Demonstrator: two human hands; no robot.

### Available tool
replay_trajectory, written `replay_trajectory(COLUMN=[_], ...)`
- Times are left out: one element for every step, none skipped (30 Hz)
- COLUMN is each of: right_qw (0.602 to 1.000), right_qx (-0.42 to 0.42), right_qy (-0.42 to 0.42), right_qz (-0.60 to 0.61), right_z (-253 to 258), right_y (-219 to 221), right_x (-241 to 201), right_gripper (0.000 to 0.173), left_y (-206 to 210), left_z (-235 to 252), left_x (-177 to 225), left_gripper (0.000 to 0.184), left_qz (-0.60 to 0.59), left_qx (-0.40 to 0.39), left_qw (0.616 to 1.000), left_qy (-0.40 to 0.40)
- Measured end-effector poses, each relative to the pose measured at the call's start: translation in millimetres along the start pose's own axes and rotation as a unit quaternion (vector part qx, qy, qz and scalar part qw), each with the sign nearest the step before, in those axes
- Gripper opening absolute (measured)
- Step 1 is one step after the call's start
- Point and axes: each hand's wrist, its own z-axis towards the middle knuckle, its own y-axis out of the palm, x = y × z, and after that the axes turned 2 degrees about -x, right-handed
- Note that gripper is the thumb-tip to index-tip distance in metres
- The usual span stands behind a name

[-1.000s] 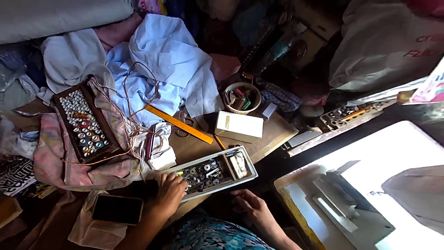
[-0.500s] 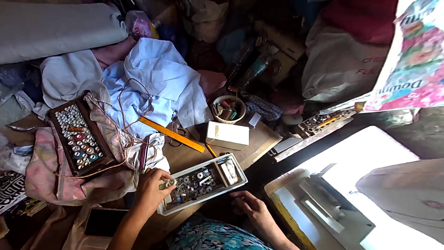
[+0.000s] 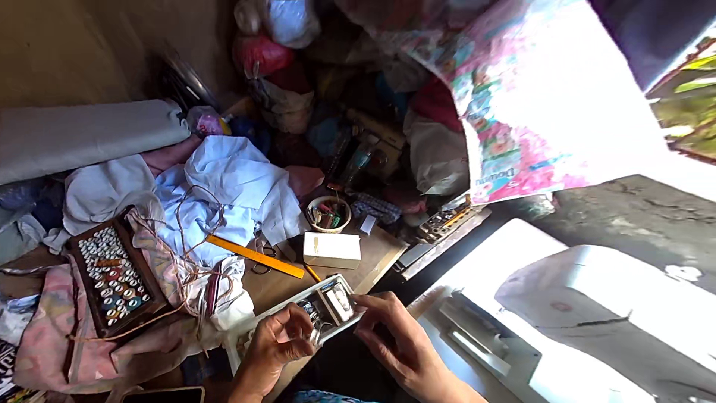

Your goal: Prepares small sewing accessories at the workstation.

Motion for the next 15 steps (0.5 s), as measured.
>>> replay_trajectory(right_qw=[0.999, 0.998, 0.997, 0.996, 0.996, 0.996, 0.996, 0.998, 0.999, 0.999, 0.998, 0.995, 0.991, 0.985, 0.974], right_qx=[-0.013, -0.027, -0.037, -0.043, -0.047, -0.048, -0.044, -0.034, -0.015, 0.006, 0.028, 0.051, 0.079, 0.113, 0.150], right_qy=[-0.028, -0.046, -0.054, -0.056, -0.053, -0.045, -0.033, -0.017, 0.000, 0.019, 0.038, 0.060, 0.084, 0.114, 0.154], right_qz=[-0.014, -0.028, -0.041, -0.051, -0.060, -0.064, -0.063, -0.057, -0.049, -0.047, -0.050, -0.058, -0.065, -0.070, -0.068], right_z=[3, 3, 1, -5, -13, -24, -36, -49, -64, -80, -96, -114, -132, -151, -171], right_y=[-6, -11, -16, -20, -22, -24, -26, -28, -30, -32, -34, -37, -40, -43, -46], right_x=[-7, -14, -19, -21, -22, -22, -22, -23, -24, -24, -24, -23, -23, -23, -26], right_gripper=[0.037, 0.038, 0.036, 0.034, 0.029, 0.023, 0.018, 0.014, 0.013, 0.013, 0.014, 0.015, 0.016, 0.016, 0.017], left_y=[5, 11, 18, 24, 31, 39, 47, 56, 66, 77, 89, 101, 113, 122, 130], left_z=[3, 6, 8, 11, 14, 15, 17, 18, 17, 16, 13, 11, 9, 9, 9], left_x=[-2, -5, -8, -11, -13, -17, -23, -29, -37, -46, -54, -61, -67, -72, -78], left_gripper=[0.027, 0.026, 0.026, 0.026, 0.027, 0.028, 0.029, 0.030, 0.030, 0.030, 0.030, 0.030, 0.028, 0.024, 0.022], left_qz=[-0.002, -0.004, -0.005, -0.005, -0.003, -0.005, -0.011, -0.018, -0.024, -0.025, -0.019, 0.001, 0.042, 0.109, 0.194], left_qx=[-0.022, -0.045, -0.067, -0.087, -0.104, -0.121, -0.139, -0.158, -0.174, -0.181, -0.183, -0.178, -0.180, -0.187, -0.192], left_qw=[1.000, 0.999, 0.997, 0.995, 0.992, 0.988, 0.983, 0.977, 0.970, 0.965, 0.959, 0.956, 0.952, 0.945, 0.934], left_qy=[-0.008, -0.016, -0.026, -0.044, -0.067, -0.092, -0.118, -0.142, -0.166, -0.190, -0.215, -0.235, -0.246, -0.244, -0.232])
